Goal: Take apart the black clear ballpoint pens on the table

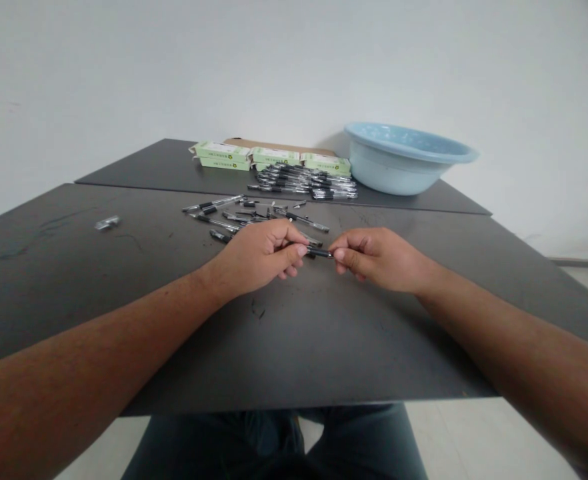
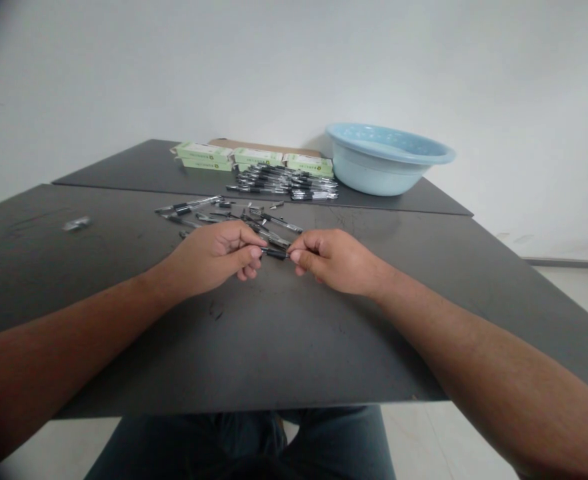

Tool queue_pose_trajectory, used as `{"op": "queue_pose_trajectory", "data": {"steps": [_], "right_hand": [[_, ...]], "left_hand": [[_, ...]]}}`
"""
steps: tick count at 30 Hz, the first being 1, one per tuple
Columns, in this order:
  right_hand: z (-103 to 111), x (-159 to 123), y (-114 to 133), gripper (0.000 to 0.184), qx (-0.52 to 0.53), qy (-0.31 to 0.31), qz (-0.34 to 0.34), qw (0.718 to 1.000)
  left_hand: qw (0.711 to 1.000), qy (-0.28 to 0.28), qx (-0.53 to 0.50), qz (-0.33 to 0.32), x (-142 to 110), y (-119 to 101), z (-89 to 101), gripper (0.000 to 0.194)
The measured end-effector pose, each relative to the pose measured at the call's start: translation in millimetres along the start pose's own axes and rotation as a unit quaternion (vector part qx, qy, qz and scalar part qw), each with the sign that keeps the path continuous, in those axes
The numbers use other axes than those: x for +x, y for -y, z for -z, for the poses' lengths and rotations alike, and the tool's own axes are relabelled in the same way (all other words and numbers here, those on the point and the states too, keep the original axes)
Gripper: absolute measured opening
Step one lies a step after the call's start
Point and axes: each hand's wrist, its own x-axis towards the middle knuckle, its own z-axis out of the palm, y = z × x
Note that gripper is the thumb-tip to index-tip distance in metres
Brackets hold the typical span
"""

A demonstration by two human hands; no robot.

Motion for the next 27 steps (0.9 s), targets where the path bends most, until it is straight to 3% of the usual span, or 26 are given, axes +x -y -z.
{"op": "queue_pose_trajectory", "data": {"steps": [9, 22, 27], "right_hand": [[-3, 1, -11, 0.029, 0.077, -0.03, 0.031, 0.996], [2, -1, -4, 0.019, -0.035, -0.068, 0.036, 0.996], [0, 0, -4, 0.018, -0.025, -0.078, 0.039, 0.996]], "left_hand": [[1.0, -0.009, -0.007, 0.012, 2, -1, -0.4, 0.02], [0.998, -0.034, 0.053, -0.029, 1, -1, 2.7, 0.019], [0.999, -0.042, 0.03, -0.016, 3, -5, 2.3, 0.019]]}}
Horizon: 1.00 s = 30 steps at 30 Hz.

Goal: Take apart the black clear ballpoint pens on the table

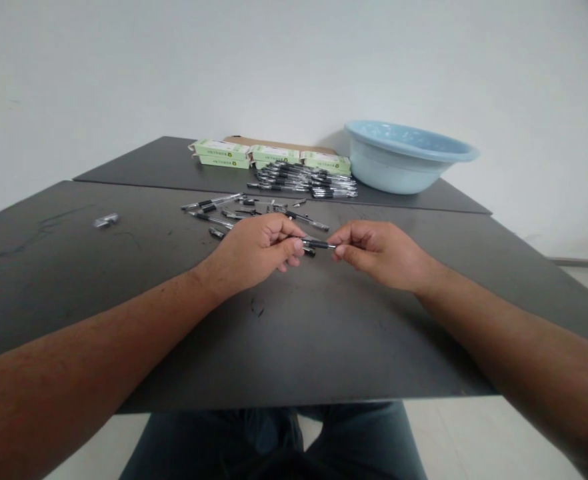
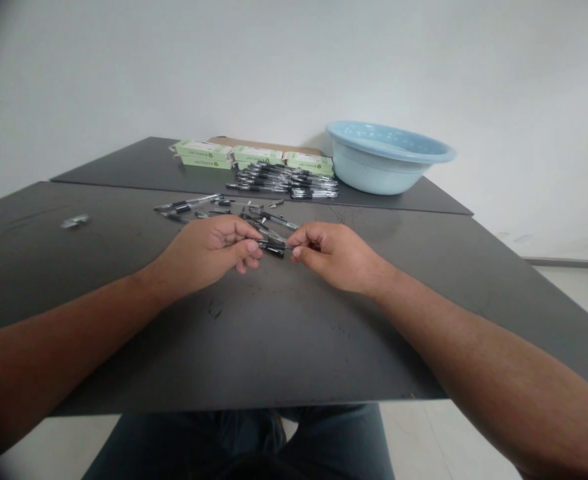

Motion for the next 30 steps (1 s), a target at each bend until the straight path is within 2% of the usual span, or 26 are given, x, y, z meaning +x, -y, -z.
{"op": "queue_pose_trajectory", "data": {"steps": [5, 10, 13, 18, 22, 24, 26, 30], "right_hand": [[2, 1, -1, 0.021, 0.011, -0.007, 0.008, 1.0], [0, 1, 0, 0.023, 0.044, 0.026, 0.008, 0.999], [-1, 2, -4, 0.026, 0.071, 0.032, 0.005, 0.997], [7, 3, -9, 0.024, 0.061, -0.031, -0.04, 0.997], [10, 2, -7, 0.033, 0.118, 0.001, -0.076, 0.99], [8, 2, -6, 0.033, 0.114, -0.008, -0.062, 0.991], [6, 1, -4, 0.031, 0.069, -0.014, -0.032, 0.997], [3, 0, 0, 0.029, 0.017, 0.043, -0.004, 0.999]], "left_hand": [[1.0, -0.005, 0.005, -0.006, 0, -2, 1.5, 0.027], [0.992, -0.006, 0.114, -0.062, -6, -4, 1.7, 0.031], [0.985, -0.022, 0.158, -0.063, -6, -3, 3.0, 0.027], [0.987, -0.049, 0.151, -0.037, -3, 1, 6.2, 0.025], [0.985, -0.046, 0.157, -0.049, -2, 0, 6.4, 0.026], [0.983, -0.041, 0.173, -0.055, -3, -2, 6.2, 0.023], [0.979, -0.03, 0.193, -0.059, -3, -4, 6.4, 0.023], [0.975, -0.014, 0.21, -0.068, -4, -8, 7.4, 0.023]]}}
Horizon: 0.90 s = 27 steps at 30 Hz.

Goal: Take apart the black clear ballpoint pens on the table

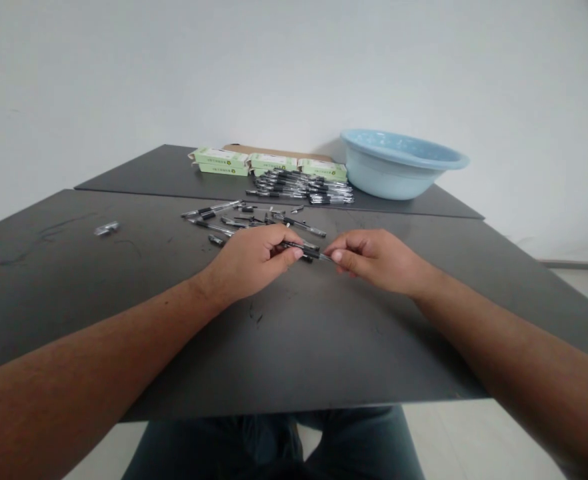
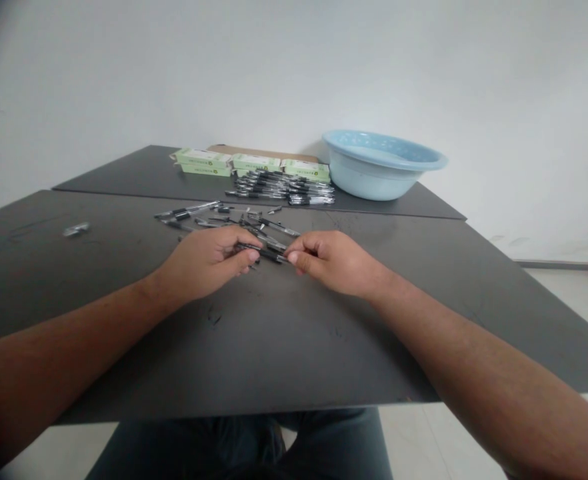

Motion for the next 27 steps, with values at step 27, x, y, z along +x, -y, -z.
{"op": "queue_pose_trajectory", "data": {"steps": [27], "right_hand": [[27, 260, -73, 0.039, -0.405, -0.116, -0.111, 0.9]], "left_hand": [[0.999, -0.036, -0.032, 0.023, -6, 6, -2.2, 0.018]]}}
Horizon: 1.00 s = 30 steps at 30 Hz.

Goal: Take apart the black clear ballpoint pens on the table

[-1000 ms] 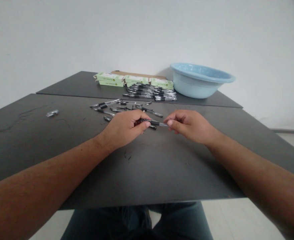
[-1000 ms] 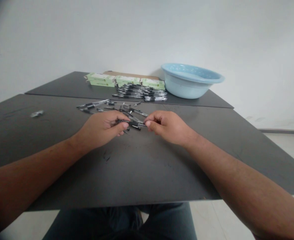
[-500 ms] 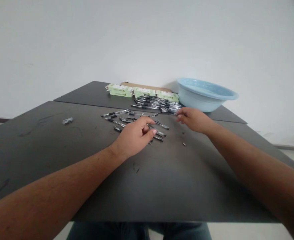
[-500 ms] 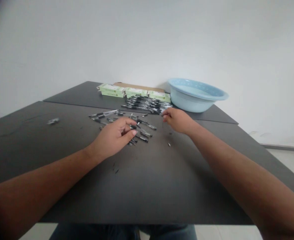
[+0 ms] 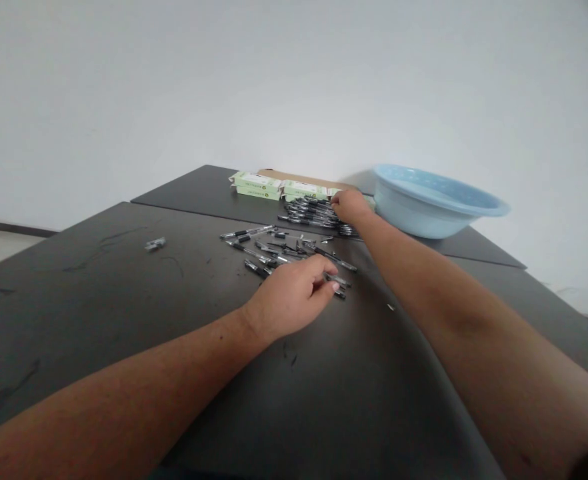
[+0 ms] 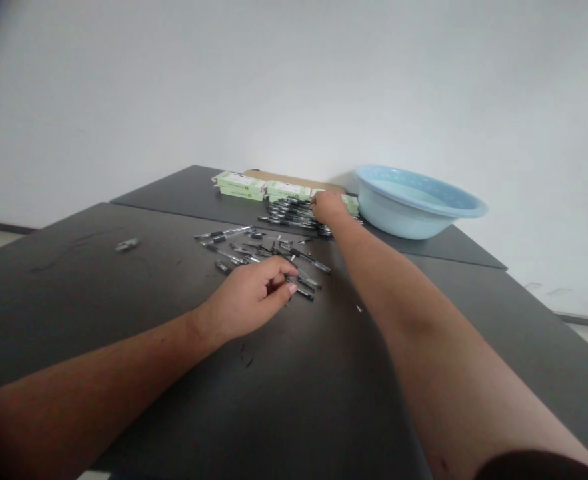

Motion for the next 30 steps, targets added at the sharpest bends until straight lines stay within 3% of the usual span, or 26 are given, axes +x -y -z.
{"op": "queue_pose_trajectory", "data": {"steps": [5, 12, 16, 21, 30], "right_hand": [[-5, 4, 19, 0.046, 0.004, 0.0, 0.016, 1.0], [22, -35, 17, 0.038, 0.025, -0.013, 0.069, 0.997], [36, -74, 18, 0.031, 0.045, 0.028, 0.108, 0.993], [39, -115, 24, 0.026, 0.048, 0.075, 0.137, 0.987], [35, -130, 40, 0.031, 0.003, 0.116, 0.145, 0.983]], "left_hand": [[0.998, 0.045, 0.027, -0.046, 1, -3, 1.0, 0.013], [0.976, 0.131, 0.062, -0.161, -1, -6, -1.5, 0.013], [0.973, 0.137, 0.067, -0.172, -1, -7, -0.7, 0.014], [0.974, 0.134, 0.073, -0.167, 0, -10, 0.5, 0.016], [0.972, 0.12, 0.096, -0.178, 0, -9, -0.6, 0.016]]}}
